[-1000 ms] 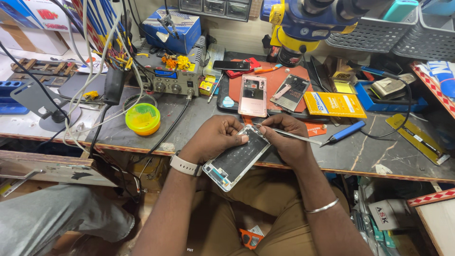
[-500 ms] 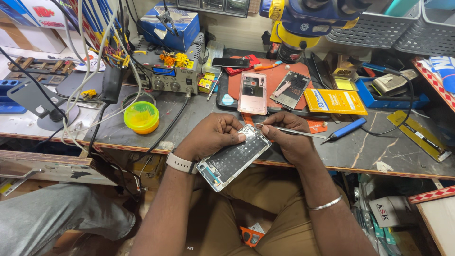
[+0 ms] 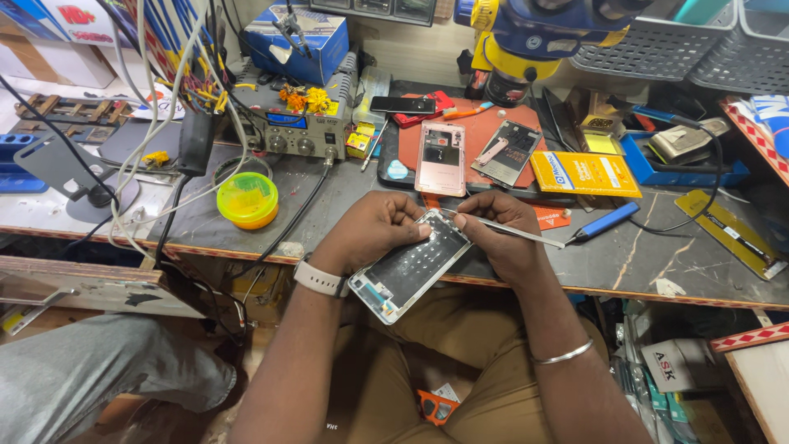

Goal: The person uses tweezers to remove a small component from the top edge of a disassembled smartphone. They then flip the phone over and use the tweezers to press along the edges of the back cover, likely to secure it.

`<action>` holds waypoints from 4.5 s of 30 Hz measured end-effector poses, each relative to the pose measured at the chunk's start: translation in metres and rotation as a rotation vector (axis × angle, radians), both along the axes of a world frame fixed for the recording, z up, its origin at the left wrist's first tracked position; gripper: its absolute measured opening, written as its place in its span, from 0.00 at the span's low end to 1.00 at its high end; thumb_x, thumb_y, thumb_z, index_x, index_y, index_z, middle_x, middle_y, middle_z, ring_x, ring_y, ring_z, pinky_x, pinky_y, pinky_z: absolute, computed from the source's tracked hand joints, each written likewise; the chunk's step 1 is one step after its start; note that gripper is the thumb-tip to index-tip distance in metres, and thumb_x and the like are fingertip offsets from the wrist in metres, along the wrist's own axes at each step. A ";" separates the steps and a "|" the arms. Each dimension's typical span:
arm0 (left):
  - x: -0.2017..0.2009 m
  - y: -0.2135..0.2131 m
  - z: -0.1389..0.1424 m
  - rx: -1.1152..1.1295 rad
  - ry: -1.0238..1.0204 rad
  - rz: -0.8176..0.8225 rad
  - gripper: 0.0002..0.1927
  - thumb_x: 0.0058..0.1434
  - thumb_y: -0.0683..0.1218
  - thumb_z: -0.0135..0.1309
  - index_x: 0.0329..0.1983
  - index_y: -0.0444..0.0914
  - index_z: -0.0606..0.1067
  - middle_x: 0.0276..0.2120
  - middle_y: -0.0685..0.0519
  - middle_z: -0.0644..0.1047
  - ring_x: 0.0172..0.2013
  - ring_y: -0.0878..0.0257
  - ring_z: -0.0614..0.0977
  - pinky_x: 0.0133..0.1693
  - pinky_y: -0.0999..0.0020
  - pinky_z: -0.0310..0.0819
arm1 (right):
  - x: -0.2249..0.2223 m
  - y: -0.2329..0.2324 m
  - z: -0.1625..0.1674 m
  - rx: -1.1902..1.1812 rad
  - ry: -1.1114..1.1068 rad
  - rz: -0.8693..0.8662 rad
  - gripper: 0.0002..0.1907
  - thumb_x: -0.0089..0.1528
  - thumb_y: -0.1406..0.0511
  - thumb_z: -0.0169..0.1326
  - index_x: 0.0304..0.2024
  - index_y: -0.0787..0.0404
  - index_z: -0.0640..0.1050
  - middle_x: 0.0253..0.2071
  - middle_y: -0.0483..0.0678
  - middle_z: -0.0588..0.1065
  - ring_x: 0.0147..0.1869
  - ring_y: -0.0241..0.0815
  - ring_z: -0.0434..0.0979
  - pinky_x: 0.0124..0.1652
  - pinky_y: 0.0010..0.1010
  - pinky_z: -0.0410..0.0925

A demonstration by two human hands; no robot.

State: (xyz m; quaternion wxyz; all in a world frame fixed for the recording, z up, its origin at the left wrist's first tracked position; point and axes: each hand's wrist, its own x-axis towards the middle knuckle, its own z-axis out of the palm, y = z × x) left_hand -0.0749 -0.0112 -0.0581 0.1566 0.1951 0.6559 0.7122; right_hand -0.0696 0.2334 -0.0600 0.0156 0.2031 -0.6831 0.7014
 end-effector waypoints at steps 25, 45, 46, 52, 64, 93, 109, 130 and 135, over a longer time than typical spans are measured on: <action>0.001 0.002 0.005 -0.031 -0.007 -0.012 0.08 0.59 0.40 0.63 0.39 0.30 0.79 0.27 0.54 0.82 0.25 0.72 0.79 0.29 0.77 0.74 | 0.007 -0.002 0.012 0.064 -0.013 -0.026 0.08 0.61 0.70 0.62 0.42 0.68 0.80 0.37 0.46 0.80 0.38 0.29 0.77 0.39 0.20 0.70; 0.000 0.021 0.005 -0.389 0.193 0.169 0.09 0.58 0.44 0.65 0.32 0.33 0.80 0.23 0.55 0.80 0.23 0.71 0.76 0.26 0.72 0.70 | 0.026 -0.019 0.023 0.516 0.387 -0.286 0.07 0.58 0.69 0.63 0.39 0.64 0.82 0.35 0.47 0.82 0.37 0.32 0.82 0.39 0.24 0.73; 0.000 0.021 0.004 -0.334 0.176 0.140 0.09 0.58 0.44 0.65 0.33 0.33 0.80 0.23 0.55 0.80 0.23 0.72 0.77 0.27 0.73 0.72 | 0.029 -0.020 0.024 0.525 0.434 -0.306 0.07 0.59 0.70 0.62 0.40 0.65 0.82 0.35 0.48 0.82 0.38 0.33 0.82 0.39 0.24 0.73; 0.000 0.017 0.005 -0.226 0.113 0.089 0.09 0.57 0.44 0.65 0.33 0.33 0.80 0.24 0.56 0.81 0.24 0.71 0.78 0.27 0.73 0.72 | 0.029 -0.019 0.022 0.472 0.417 -0.418 0.08 0.61 0.69 0.62 0.42 0.65 0.81 0.37 0.49 0.82 0.40 0.33 0.83 0.41 0.26 0.74; 0.001 0.011 0.008 -0.409 0.213 0.243 0.12 0.53 0.47 0.66 0.31 0.34 0.80 0.23 0.52 0.81 0.23 0.68 0.80 0.27 0.70 0.74 | 0.003 -0.015 0.003 0.156 0.084 -0.135 0.13 0.62 0.70 0.60 0.48 0.68 0.77 0.39 0.46 0.80 0.42 0.29 0.79 0.43 0.20 0.72; 0.006 0.013 0.010 -0.396 0.212 0.240 0.11 0.53 0.47 0.65 0.29 0.34 0.79 0.21 0.53 0.80 0.22 0.69 0.77 0.26 0.70 0.72 | 0.020 -0.021 0.019 0.297 0.148 -0.190 0.10 0.62 0.70 0.60 0.45 0.66 0.79 0.39 0.44 0.81 0.42 0.28 0.80 0.42 0.20 0.73; 0.002 0.017 0.003 -0.543 0.387 0.290 0.15 0.52 0.51 0.65 0.31 0.33 0.80 0.25 0.46 0.81 0.25 0.58 0.83 0.30 0.63 0.75 | 0.034 -0.035 0.020 0.595 0.614 -0.344 0.07 0.59 0.71 0.62 0.40 0.63 0.81 0.37 0.52 0.80 0.40 0.45 0.83 0.41 0.33 0.74; 0.006 0.011 0.004 -0.379 0.246 0.224 0.12 0.53 0.45 0.63 0.35 0.33 0.81 0.23 0.51 0.80 0.24 0.66 0.79 0.28 0.69 0.73 | 0.022 -0.020 0.015 0.206 0.133 -0.182 0.09 0.62 0.71 0.61 0.45 0.66 0.79 0.41 0.46 0.81 0.44 0.28 0.79 0.43 0.20 0.72; -0.004 0.006 -0.006 0.038 -0.070 0.011 0.22 0.51 0.36 0.59 0.52 0.31 0.74 0.30 0.52 0.83 0.28 0.68 0.83 0.32 0.73 0.78 | 0.013 -0.018 0.005 0.183 0.133 -0.138 0.09 0.63 0.71 0.60 0.46 0.66 0.78 0.42 0.46 0.81 0.45 0.29 0.79 0.45 0.20 0.73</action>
